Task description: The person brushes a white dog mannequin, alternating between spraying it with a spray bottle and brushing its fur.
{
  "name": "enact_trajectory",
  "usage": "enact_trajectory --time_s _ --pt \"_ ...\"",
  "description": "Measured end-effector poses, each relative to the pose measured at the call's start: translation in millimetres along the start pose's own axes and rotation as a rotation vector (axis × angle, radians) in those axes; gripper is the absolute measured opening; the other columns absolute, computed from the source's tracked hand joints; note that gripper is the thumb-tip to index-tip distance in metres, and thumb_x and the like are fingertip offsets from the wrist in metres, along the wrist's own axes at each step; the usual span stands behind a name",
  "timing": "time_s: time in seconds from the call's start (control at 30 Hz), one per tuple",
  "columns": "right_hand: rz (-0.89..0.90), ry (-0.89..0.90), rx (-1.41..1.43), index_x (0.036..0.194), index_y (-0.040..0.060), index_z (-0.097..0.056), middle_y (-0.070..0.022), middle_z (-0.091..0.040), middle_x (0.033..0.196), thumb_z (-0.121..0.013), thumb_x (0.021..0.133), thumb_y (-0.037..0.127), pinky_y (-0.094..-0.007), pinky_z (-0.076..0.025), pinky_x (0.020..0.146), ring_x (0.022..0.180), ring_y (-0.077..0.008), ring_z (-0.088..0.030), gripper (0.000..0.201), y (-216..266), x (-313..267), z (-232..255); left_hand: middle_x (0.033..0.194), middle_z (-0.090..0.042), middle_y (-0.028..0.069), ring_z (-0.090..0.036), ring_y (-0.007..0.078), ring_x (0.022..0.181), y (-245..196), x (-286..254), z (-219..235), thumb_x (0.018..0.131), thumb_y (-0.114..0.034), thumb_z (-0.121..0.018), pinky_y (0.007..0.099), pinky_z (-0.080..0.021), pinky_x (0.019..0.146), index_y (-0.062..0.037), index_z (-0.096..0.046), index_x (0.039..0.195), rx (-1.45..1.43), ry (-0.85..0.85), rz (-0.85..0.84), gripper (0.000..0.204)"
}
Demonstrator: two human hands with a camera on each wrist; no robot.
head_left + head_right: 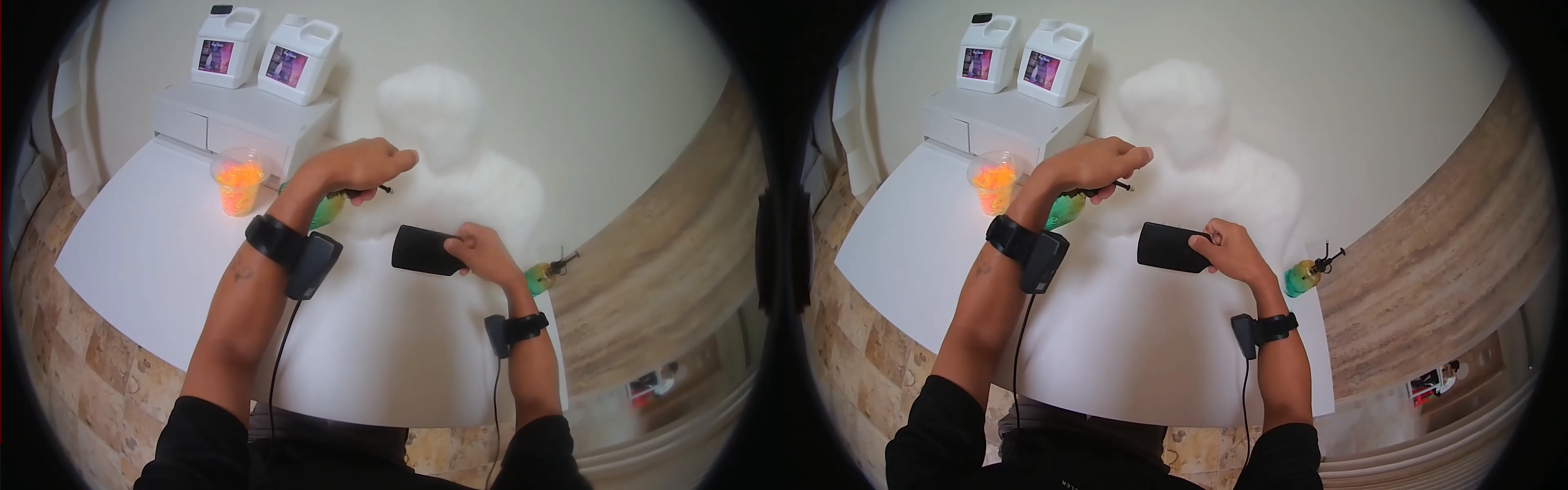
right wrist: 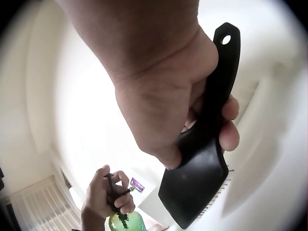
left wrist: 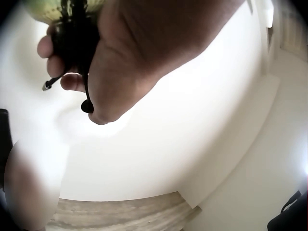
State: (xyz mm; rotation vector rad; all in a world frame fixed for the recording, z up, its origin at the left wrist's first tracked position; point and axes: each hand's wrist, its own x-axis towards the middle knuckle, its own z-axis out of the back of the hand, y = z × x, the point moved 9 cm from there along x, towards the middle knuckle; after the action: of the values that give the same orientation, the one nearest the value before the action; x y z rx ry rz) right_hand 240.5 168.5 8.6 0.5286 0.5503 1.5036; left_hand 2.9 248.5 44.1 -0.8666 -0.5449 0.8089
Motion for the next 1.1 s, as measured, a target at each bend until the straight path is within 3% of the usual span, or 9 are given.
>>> enact_trajectory --time_s 0.17,0.2,0.33,0.5,0.67,0.77,0.83,0.97,1.1 --pt "0.209 -0.347 0.246 0.089 -0.0011 -0.06 0.0044 -0.046 0.066 -0.07 0.097 0.022 -0.0244 -0.051 0.049 0.059 -0.0047 -0.047 0.026 25 0 43 0.058 -0.056 0.0073 -0.052 0.0153 0.047 -13 -9 30 0.102 -0.057 -0.043 0.0326 -0.042 0.049 0.0033 -0.059 0.089 -0.192 -0.351 -0.143 0.063" --pt "0.265 -0.411 0.353 0.092 -0.001 -0.06 0.0026 -0.051 0.068 -0.068 0.099 0.022 -0.0237 -0.05 0.049 0.058 -0.0054 -0.051 0.025 27 4 53 0.059 -0.057 0.0073 -0.053 0.0149 0.049 -17 -19 46 0.102 -0.056 -0.043 0.032 -0.042 0.049 0.0028 -0.06 0.089 -0.311 -0.529 -0.207 0.063" --pt "0.341 -0.568 0.417 0.095 -0.0014 -0.059 -0.0019 -0.061 0.072 -0.066 0.1 0.023 -0.0239 -0.048 0.048 0.058 -0.0084 -0.059 0.026 66 -2 77 0.058 -0.056 0.0056 -0.055 0.0137 0.052 -18 -29 61 0.102 -0.057 -0.045 0.0294 -0.042 0.051 -0.0004 -0.059 0.089 -0.606 -0.671 -0.334 0.06" --pt "0.354 -0.606 0.409 0.096 -0.0021 -0.059 -0.0038 -0.064 0.073 -0.066 0.101 0.025 -0.0238 -0.048 0.048 0.058 -0.01 -0.062 0.028 68 3 74 0.059 -0.056 0.0053 -0.054 0.0139 0.052 -24 -36 63 0.102 -0.058 -0.045 0.03 -0.042 0.051 -0.0011 -0.059 0.088 -0.508 -0.631 -0.306 0.06" --pt "0.269 -0.427 0.324 0.092 -0.0031 -0.06 0.0023 -0.049 0.07 -0.07 0.098 0.023 -0.0253 -0.054 0.053 0.062 -0.0051 -0.051 0.028 42 14 33 0.058 -0.055 0.0054 -0.052 0.014 0.049 -20 -35 63 0.1 -0.06 -0.045 0.0308 -0.041 0.051 0.001 -0.059 0.09 -0.368 -0.554 -0.195 0.063" --pt "0.186 -0.295 0.22 0.09 -0.0028 -0.059 0.0039 -0.043 0.071 -0.071 0.096 0.02 -0.0267 -0.055 0.054 0.063 -0.0049 -0.047 0.026 23 12 6 0.056 -0.054 0.005 -0.05 0.0139 0.047 -12 -29 50 0.099 -0.061 -0.046 0.0314 -0.04 0.051 0.0034 -0.061 0.092 -0.228 -0.373 -0.08 0.066" --pt "0.13 -0.15 0.089 0.087 -0.0021 -0.059 0.0037 -0.044 0.071 -0.071 0.096 0.02 -0.0271 -0.055 0.054 0.063 -0.005 -0.047 0.027 13 11 -9 0.056 -0.054 0.0057 -0.049 0.0139 0.046 -12 -26 24 0.099 -0.061 -0.046 0.0319 -0.04 0.051 0.0054 -0.061 0.095 -0.042 -0.046 -0.043 0.068" --pt "0.123 -0.168 0.144 0.086 -0.0008 -0.06 0.0036 -0.047 0.07 -0.071 0.096 0.021 -0.0268 -0.055 0.053 0.061 -0.005 -0.049 0.026 19 4 -1 0.057 -0.055 0.0058 -0.049 0.0136 0.047 -15 -23 19 0.099 -0.062 -0.045 0.0315 -0.04 0.051 0.0033 -0.06 0.094 -0.058 -0.053 -0.058 0.067" --pt "0.26 -0.436 0.473 0.089 0.0011 -0.059 0.0015 -0.053 0.067 -0.066 0.1 0.023 -0.0263 -0.05 0.049 0.058 -0.0089 -0.056 0.026 27 7 47 0.058 -0.056 0.006 -0.051 0.0133 0.049 -29 -25 42 0.101 -0.062 -0.043 0.0298 -0.04 0.051 -0.0016 -0.058 0.09 -0.364 -0.354 -0.244 0.063"
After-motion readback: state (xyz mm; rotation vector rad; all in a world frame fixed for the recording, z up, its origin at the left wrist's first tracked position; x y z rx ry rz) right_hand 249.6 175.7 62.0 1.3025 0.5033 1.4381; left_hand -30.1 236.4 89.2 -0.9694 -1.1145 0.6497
